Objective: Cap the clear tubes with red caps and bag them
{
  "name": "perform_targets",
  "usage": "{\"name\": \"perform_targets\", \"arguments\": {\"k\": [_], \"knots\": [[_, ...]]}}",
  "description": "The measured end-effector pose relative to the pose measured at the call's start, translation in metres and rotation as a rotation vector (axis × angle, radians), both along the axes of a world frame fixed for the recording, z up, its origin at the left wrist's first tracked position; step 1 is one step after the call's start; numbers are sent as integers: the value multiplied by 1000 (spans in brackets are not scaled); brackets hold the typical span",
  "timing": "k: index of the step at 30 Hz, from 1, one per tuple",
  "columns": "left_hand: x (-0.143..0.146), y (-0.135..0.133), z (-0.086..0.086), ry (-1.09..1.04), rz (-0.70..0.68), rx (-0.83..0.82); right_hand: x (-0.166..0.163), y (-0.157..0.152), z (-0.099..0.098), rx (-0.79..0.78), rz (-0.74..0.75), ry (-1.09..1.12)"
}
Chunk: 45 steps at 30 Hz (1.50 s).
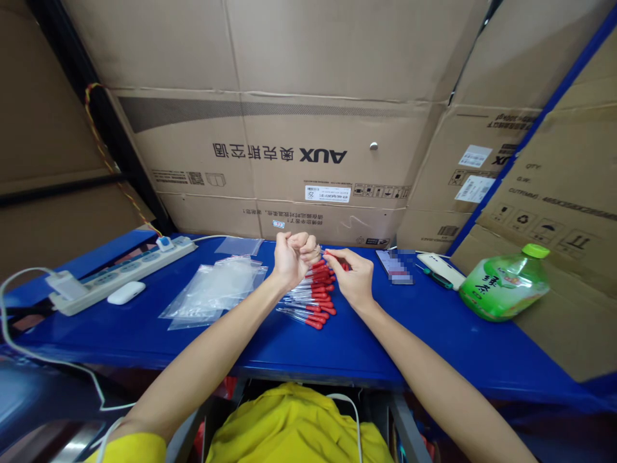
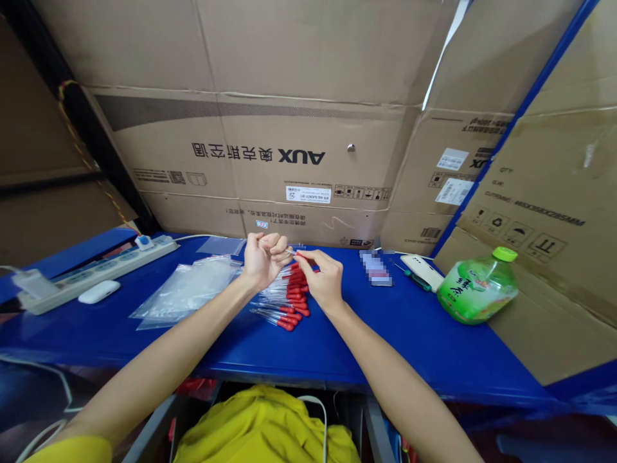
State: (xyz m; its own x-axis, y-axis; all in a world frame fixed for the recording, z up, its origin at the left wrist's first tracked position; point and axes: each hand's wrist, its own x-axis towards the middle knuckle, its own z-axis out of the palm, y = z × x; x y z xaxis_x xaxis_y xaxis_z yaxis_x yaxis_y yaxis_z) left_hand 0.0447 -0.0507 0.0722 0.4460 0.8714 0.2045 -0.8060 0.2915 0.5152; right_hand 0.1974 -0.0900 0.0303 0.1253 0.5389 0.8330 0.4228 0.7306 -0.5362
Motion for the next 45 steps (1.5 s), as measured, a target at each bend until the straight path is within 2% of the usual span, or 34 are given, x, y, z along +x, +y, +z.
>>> {"name": "perform_targets", "arguments": {"k": [4, 8, 15, 27, 32, 35, 41, 45], "knots": [[1, 0, -1, 5, -3, -13, 3, -2, 1, 126, -34, -108], [1, 0, -1, 14, -19, -4, 6, -1, 3, 172, -31, -151], [-2, 2, 0, 48, -20, -12, 8, 3, 4, 38, 52, -158], [7, -6, -5, -18, -33, -101, 13, 3, 7, 1, 16, -182], [4, -4, -3, -25, -6, -90, 16, 4, 12, -7, 84, -203], [0, -2, -1, -12, -21, -64, 19, 5, 14, -93, 165, -161], [-6, -2, 3, -2, -32, 8, 20, 10, 13, -350, 358, 83], [-5, -1, 5, 3, 8, 42, 18, 14, 12, -406, 387, 186]]}}
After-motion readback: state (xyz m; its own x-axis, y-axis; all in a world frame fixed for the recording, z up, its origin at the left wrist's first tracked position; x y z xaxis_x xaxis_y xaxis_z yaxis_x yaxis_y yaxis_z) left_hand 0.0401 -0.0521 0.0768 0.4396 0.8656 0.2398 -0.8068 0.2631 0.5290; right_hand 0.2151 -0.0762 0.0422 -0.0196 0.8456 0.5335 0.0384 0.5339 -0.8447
